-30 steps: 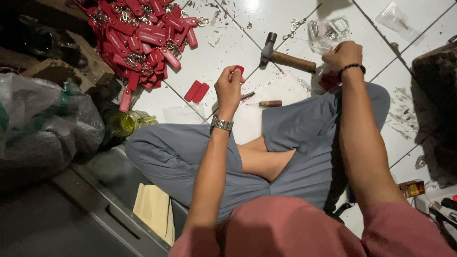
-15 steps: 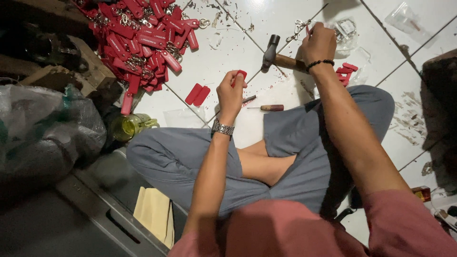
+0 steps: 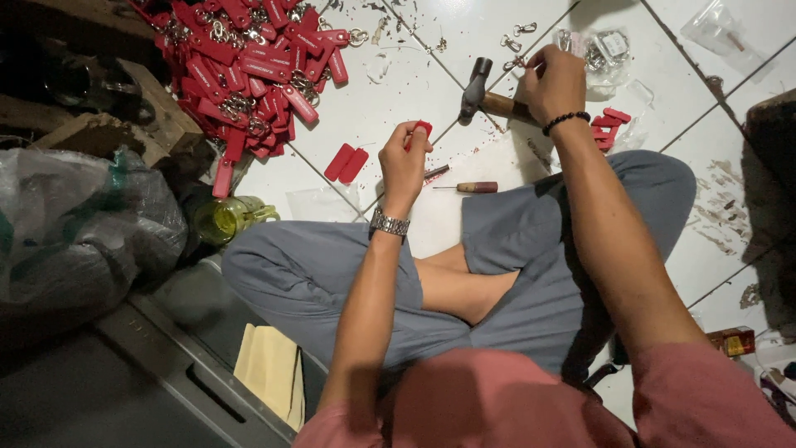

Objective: The person sits on the floor and assembles red keychains by inserting metal rings into red plastic tags and securing them with a hammer. They repeatedly pick up tags and rings, align them, and strike the ring with a hammer to fasten it.

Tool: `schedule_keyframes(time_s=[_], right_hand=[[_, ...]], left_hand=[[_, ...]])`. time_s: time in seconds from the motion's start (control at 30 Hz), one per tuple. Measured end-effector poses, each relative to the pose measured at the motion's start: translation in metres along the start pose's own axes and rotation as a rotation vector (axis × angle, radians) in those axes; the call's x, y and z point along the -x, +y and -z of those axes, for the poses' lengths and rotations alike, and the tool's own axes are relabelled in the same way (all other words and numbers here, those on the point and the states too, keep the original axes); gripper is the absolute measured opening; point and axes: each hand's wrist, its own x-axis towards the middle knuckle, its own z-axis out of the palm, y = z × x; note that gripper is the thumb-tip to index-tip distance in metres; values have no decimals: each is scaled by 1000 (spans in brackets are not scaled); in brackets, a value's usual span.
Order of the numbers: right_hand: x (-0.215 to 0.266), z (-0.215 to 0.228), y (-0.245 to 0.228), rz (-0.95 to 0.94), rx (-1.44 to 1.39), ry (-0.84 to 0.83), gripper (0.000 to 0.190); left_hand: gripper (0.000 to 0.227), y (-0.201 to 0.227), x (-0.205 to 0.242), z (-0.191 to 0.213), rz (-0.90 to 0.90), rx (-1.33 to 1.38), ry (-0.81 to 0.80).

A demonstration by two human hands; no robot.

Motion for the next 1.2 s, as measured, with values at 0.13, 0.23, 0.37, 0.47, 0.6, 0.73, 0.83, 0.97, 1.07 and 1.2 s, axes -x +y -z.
schedule_keyframes(time_s=[0.13, 0.23, 0.37, 0.47, 0.6, 0.73, 0.83, 0.97, 1.07, 1.2], right_hand=[[9, 5, -12, -2, 63, -196, 7], [1, -6, -4, 12, 111, -162, 8], [-9, -7, -7, -9, 10, -95, 7], [-9, -27, 14, 8, -300, 17, 6], [17, 20, -35, -238, -626, -187, 8], [48, 54, -69, -467, -1083, -405, 8], [72, 33, -60, -410, -1244, -377, 9], [95, 4, -48, -392, -1316, -315, 14], [98, 9, -60, -247, -1262, -283, 17], [96, -3, -55, -49, -1096, -317, 27]], left_hand=[[22, -2, 0, -1, -39, -19, -7], [21, 0, 1, -1, -38, -17, -12], [22, -3, -1, -1, -65, -31, -1], [23, -4, -3, -2, 17, 91, -36], [27, -2, 0, -1, 37, 109, -78], [28, -2, 0, -2, 23, 84, -112], [30, -8, 1, 0, -78, 123, -161], [35, 2, 11, 3, -132, 165, -247], [35, -7, 8, 1, -145, 138, -307], [34, -9, 9, 1, -163, 100, -337]])
